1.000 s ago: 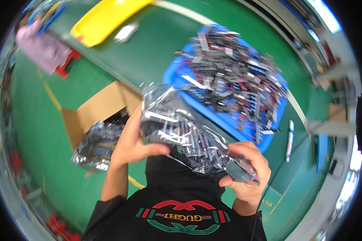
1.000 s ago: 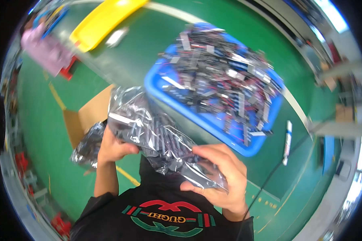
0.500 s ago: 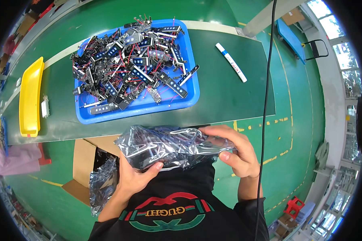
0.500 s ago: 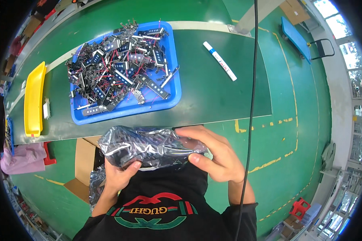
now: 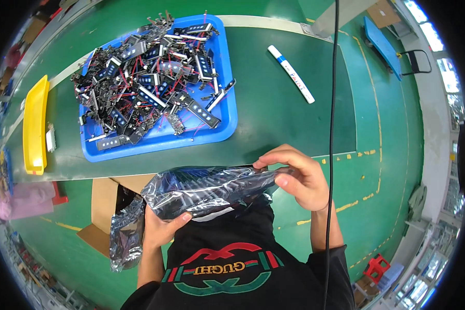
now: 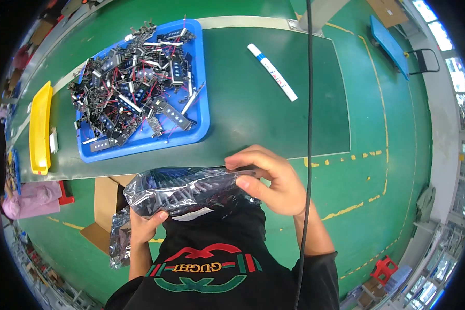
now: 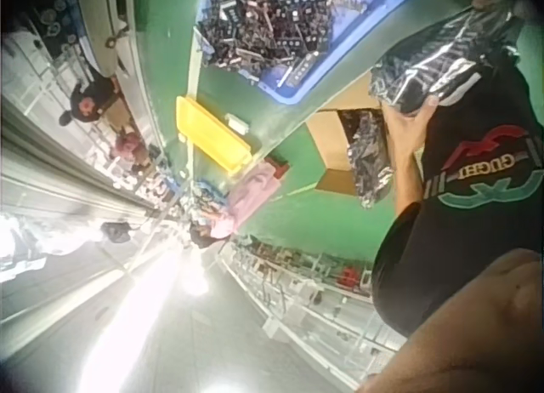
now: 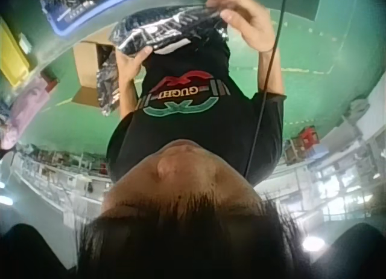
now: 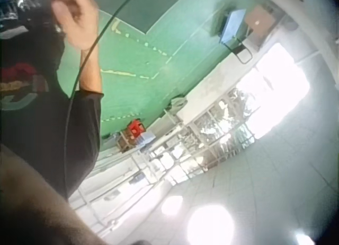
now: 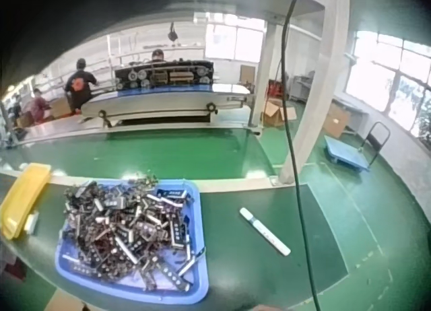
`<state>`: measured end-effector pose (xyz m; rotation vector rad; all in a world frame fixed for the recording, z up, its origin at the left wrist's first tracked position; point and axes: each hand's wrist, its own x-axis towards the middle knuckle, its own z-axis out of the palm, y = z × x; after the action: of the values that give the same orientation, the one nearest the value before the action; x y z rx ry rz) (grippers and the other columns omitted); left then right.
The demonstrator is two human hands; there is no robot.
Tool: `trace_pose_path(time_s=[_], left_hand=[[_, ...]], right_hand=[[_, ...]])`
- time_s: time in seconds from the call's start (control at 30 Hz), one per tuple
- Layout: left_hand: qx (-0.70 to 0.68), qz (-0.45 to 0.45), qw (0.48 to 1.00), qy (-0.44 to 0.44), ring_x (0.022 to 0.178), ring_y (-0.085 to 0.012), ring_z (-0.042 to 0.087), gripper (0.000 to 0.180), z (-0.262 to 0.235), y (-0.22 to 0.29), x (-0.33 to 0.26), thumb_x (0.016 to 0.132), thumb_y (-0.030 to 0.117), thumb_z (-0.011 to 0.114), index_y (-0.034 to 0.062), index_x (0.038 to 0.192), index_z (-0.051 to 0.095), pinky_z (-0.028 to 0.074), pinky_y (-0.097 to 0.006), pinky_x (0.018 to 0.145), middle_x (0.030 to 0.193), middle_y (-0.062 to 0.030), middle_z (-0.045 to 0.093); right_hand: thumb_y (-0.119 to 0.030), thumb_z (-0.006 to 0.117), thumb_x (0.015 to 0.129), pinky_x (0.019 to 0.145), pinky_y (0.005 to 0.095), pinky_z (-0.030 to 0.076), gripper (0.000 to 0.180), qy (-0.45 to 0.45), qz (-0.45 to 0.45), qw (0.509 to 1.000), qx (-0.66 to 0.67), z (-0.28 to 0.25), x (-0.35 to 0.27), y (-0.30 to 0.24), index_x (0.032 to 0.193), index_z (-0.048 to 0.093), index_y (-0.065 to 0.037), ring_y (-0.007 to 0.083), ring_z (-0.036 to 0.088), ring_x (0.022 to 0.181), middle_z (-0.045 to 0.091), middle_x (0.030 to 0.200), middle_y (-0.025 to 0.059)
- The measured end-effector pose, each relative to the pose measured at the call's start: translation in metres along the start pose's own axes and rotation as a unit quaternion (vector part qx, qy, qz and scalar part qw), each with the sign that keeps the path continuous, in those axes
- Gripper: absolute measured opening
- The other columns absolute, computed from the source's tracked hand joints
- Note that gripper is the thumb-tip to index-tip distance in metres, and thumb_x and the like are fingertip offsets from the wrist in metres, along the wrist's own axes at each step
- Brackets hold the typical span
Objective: The person sorts small electronic circuit boards from a blue bin, placing them into a yellow tray. They also handle plastic bags containing components, placing them into a cardboard box. The person moves around the factory floor, carrying a handheld device and a blue tray.
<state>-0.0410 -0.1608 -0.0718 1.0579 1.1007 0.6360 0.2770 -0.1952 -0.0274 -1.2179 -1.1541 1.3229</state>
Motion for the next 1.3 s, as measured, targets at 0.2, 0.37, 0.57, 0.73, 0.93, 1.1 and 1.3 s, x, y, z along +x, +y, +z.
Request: trace_pose_path(time_s=[0.2,0.37,0.57,0.73,0.93,1.1,1.3], left_hand=[[-0.127,0.053,0.987,0.088,0.101,-0.0186,0.059,0.055,0.003,-0.017,-0.016,0.079,0.013,0.075,-0.0036,0.124,0.048,0.047,-0.034,0.089,0.111,-0.0108,0.061],[-0.122,0.028,0.988,0.088,0.114,-0.0206,0.052,0.074,-0.02,-0.02,-0.027,0.079,0.026,0.076,-0.0019,0.137,0.039,0.041,-0.036,0.097,0.124,-0.0103,0.053],[0.213,0.296,0.896,0.252,0.122,-0.0288,0.047,0.094,-0.009,0.08,-0.008,0.072,0.058,0.07,-0.009,0.132,0.042,0.036,-0.041,0.101,0.127,-0.0181,0.05],[0.36,0.344,0.865,-0.064,0.089,-0.0226,0.067,0.039,0.029,0.126,0.027,0.069,0.016,0.083,0.0,0.102,0.068,0.052,-0.034,0.075,0.097,-0.0116,0.07],[0.049,0.155,0.984,-0.07,0.061,-0.0063,0.057,0.01,0.032,0.093,0.023,0.087,0.006,0.068,-0.0032,0.092,0.067,0.042,-0.021,0.055,0.072,-0.0052,0.066],[-0.124,0.099,0.982,-0.1,0.064,-0.0039,0.048,0.016,0.04,0.092,0.018,0.095,0.008,0.059,-0.0046,0.089,0.065,0.037,-0.02,0.056,0.074,-0.0006,0.061],[-0.033,0.096,0.988,-0.12,0.065,-0.0072,0.053,0.016,0.038,0.092,0.015,0.095,0.008,0.057,-0.0039,0.088,0.064,0.041,-0.023,0.058,0.076,-0.004,0.063]], right_hand=[[-0.002,0.073,0.08,0.071,0.0298,0.052,0.025,0.032,-0.088,0.991,-0.095,0.007,0.008,0.028,0.103,0.066,0.002,0.0195,0.063,0.085,0.062,0.098,0.013],[-0.006,0.063,0.091,0.053,0.027,0.036,0.013,-0.008,-0.099,0.995,-0.001,0.02,0.014,0.031,0.085,0.062,0.005,0.0117,0.047,0.058,0.056,0.07,0.0062],[-0.017,0.059,0.095,0.052,0.0315,0.037,0.025,-0.14,0.001,0.989,-0.039,0.041,0.039,-0.018,0.077,0.056,0.0,0.0181,0.046,0.055,0.05,0.063,0.0082],[-0.018,0.058,0.094,0.051,0.0374,0.038,0.024,-0.192,-0.052,0.967,-0.158,0.049,0.046,-0.025,0.077,0.055,-0.001,0.0292,0.049,0.053,0.05,0.061,0.0134],[-0.017,0.058,0.094,0.05,0.0381,0.037,0.02,-0.196,-0.011,0.97,-0.145,0.04,0.034,-0.035,0.081,0.057,-0.002,0.03,0.051,0.052,0.052,0.061,0.0123],[-0.016,0.059,0.093,0.05,0.0367,0.038,0.014,-0.191,-0.032,0.973,-0.122,0.04,0.03,-0.039,0.085,0.059,-0.003,0.029,0.053,0.053,0.056,0.063,0.011],[-0.019,0.065,0.089,0.048,0.0387,0.041,0.014,-0.138,-0.11,0.961,-0.213,0.054,0.031,-0.043,0.084,0.06,-0.006,0.0288,0.057,0.055,0.058,0.064,0.0103]])
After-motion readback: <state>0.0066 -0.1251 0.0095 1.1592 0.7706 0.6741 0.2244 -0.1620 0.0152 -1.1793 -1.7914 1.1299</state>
